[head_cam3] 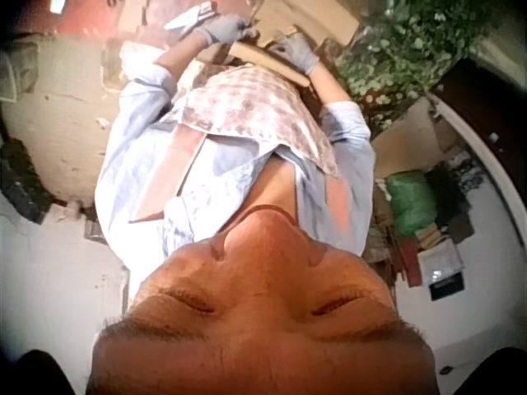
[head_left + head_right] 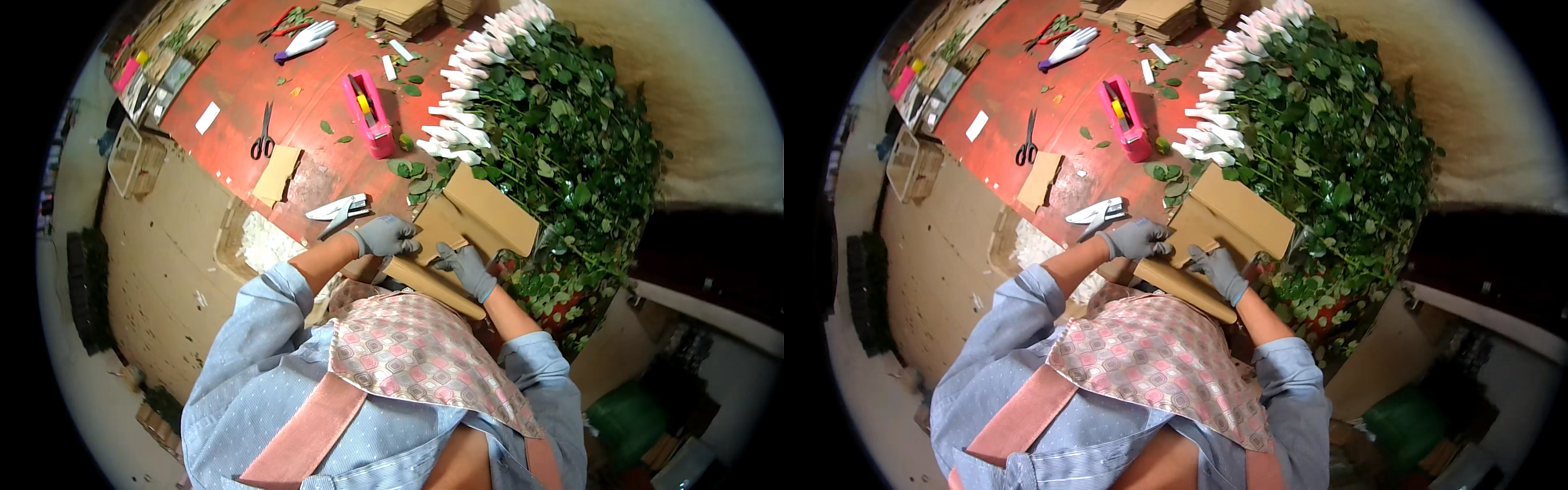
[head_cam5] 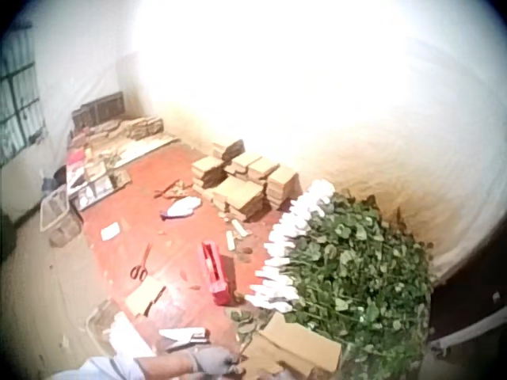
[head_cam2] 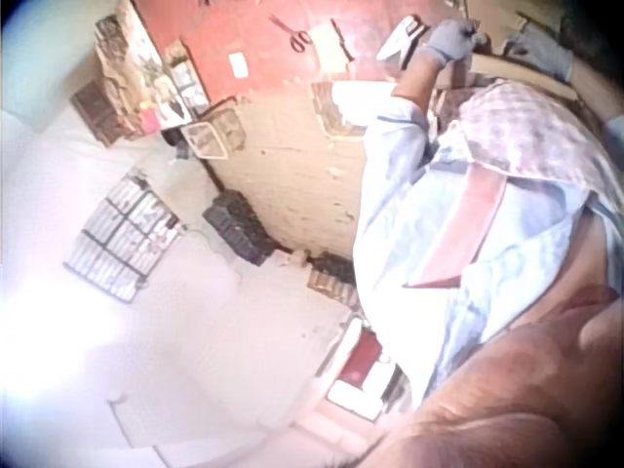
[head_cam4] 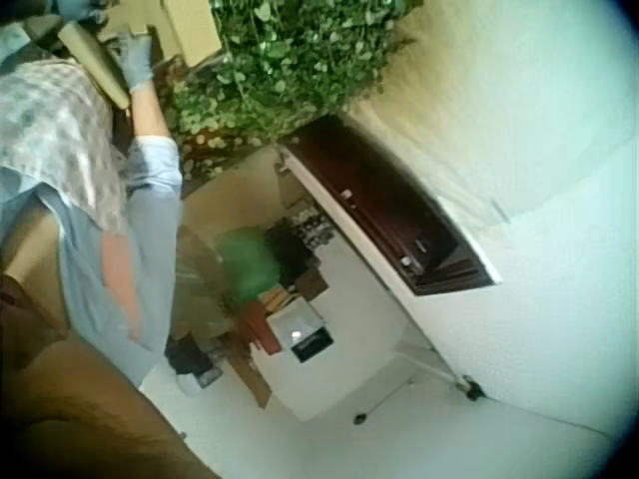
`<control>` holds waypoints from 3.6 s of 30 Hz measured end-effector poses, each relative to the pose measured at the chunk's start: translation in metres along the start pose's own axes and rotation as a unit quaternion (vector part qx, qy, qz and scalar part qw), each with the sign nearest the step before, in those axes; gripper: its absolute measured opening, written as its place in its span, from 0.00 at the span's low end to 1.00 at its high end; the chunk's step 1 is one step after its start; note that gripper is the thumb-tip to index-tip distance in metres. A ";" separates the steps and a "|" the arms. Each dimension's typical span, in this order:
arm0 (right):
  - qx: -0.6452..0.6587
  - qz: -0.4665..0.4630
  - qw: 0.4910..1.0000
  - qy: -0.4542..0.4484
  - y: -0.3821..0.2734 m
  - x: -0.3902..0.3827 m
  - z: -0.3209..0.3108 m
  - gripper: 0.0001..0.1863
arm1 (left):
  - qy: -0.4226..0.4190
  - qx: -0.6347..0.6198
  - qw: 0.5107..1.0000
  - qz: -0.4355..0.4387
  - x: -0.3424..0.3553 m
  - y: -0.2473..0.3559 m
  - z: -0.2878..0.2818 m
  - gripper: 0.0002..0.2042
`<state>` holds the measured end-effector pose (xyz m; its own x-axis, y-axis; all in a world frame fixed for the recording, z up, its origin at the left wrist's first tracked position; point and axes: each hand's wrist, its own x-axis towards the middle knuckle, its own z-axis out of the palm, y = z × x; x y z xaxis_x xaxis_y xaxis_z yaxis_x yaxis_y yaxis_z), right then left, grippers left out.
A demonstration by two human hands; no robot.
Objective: The person arranges artificial flowers into a black tray, securing them with a cardboard divider and a stapler. They then move the tray to a table and proceed to pack a cardboard box with more flowers and greenery.
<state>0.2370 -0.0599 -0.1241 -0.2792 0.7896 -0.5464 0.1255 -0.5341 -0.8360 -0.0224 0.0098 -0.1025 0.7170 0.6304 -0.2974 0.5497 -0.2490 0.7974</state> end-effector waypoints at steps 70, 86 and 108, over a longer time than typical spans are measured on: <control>-0.614 -0.127 0.747 0.220 -0.108 0.000 -0.005 0.20 | -0.210 0.272 0.939 -0.019 0.024 0.032 -0.009 0.28; -0.188 -0.226 0.926 0.237 -0.148 0.026 -0.086 0.16 | -0.218 0.293 0.931 -0.009 0.028 0.027 -0.008 0.33; -0.676 -0.126 0.519 0.509 -0.305 -0.054 -0.195 0.16 | -0.227 0.294 0.928 -0.022 0.039 -0.006 0.011 0.33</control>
<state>0.3991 0.1189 0.1507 0.1118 0.9009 0.4194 0.9515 -0.2188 0.2164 0.0076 0.0279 -0.1246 0.7213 0.3073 -0.6207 0.6263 -0.6720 0.3951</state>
